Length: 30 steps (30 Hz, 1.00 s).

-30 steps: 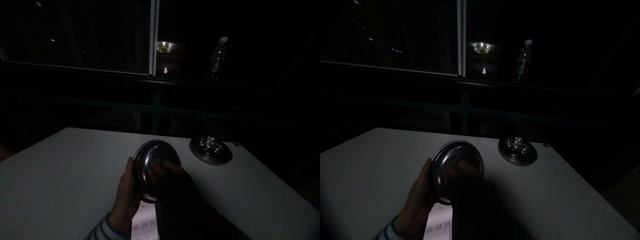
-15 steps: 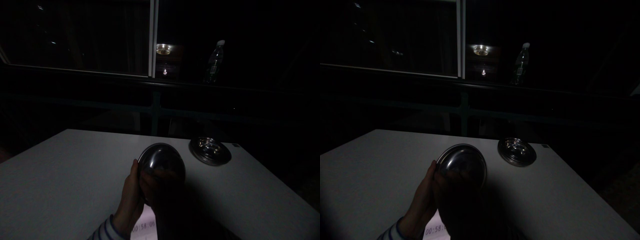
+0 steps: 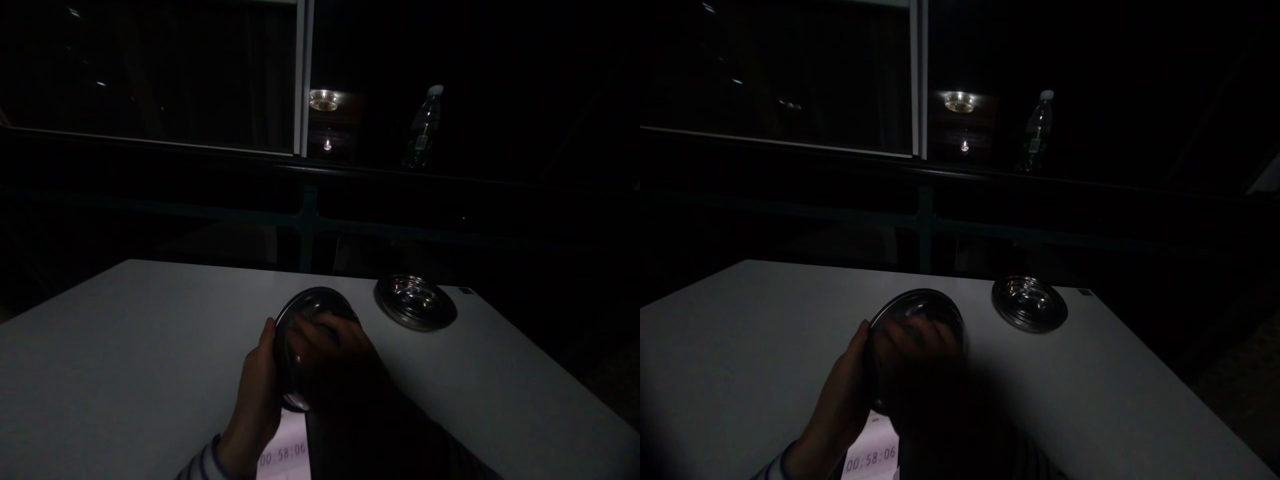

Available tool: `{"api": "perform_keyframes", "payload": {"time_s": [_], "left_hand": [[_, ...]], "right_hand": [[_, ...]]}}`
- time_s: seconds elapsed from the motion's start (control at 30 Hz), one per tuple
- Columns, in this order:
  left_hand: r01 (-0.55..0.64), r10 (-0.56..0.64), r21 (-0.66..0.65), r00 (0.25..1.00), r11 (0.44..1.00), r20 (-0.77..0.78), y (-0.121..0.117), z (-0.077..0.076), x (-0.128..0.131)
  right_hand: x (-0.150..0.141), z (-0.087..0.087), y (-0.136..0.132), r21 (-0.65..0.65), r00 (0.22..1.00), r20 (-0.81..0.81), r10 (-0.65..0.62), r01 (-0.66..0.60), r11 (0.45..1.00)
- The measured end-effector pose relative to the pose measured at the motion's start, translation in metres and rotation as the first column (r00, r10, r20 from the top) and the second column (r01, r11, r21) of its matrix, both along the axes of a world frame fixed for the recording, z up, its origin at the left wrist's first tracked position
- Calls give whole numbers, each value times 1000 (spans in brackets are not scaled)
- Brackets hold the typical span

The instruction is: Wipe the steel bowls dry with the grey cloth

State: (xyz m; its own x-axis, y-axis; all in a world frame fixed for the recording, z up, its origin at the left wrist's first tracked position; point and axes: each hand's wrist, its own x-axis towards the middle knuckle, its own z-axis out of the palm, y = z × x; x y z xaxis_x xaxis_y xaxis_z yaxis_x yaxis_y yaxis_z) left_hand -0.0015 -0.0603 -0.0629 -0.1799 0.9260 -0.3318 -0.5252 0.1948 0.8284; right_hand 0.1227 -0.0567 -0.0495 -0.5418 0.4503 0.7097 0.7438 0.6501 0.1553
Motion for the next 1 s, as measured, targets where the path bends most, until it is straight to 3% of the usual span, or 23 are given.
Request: {"api": "perform_keyframes", "payload": {"time_s": [0.1, 0.2, 0.3, 0.37, 0.5, 0.63, 0.83, 1.0], "left_hand": [[-48, 50, -54, 998, 997, 34, 2, 3, -3], [-71, 75, -64, 995, 995, 65, 4, 5, -5], [-91, 94, -26, 985, 995, 142, 4, 6, -5], [-115, 122, -48, 978, 992, 169, 5, 6, -4], [-157, 161, -35, 958, 987, 238, 6, 6, -4], [-190, 174, 10, 922, 982, 346, 6, 8, -6], [-181, 159, 23, 912, 983, 377, 5, 6, -6], [-158, 157, -19, 944, 987, 291, 0, 5, -1]], "right_hand": [[18, 12, 8, -87, 999, -34, -1, -2, 996], [47, 30, 14, -130, 975, -215, -54, 26, 991], [63, 42, 10, -109, 944, -308, -122, 92, 990], [61, 44, 4, -46, 965, -245, -94, 85, 995], [42, 35, -2, 86, 999, -26, -35, 37, 996], [30, 23, 1, 148, 997, 20, -72, 68, 987], [27, 11, -1, 87, 995, 40, -91, 87, 992], [16, -4, -5, 72, 998, 51, -22, 18, 997]]}}
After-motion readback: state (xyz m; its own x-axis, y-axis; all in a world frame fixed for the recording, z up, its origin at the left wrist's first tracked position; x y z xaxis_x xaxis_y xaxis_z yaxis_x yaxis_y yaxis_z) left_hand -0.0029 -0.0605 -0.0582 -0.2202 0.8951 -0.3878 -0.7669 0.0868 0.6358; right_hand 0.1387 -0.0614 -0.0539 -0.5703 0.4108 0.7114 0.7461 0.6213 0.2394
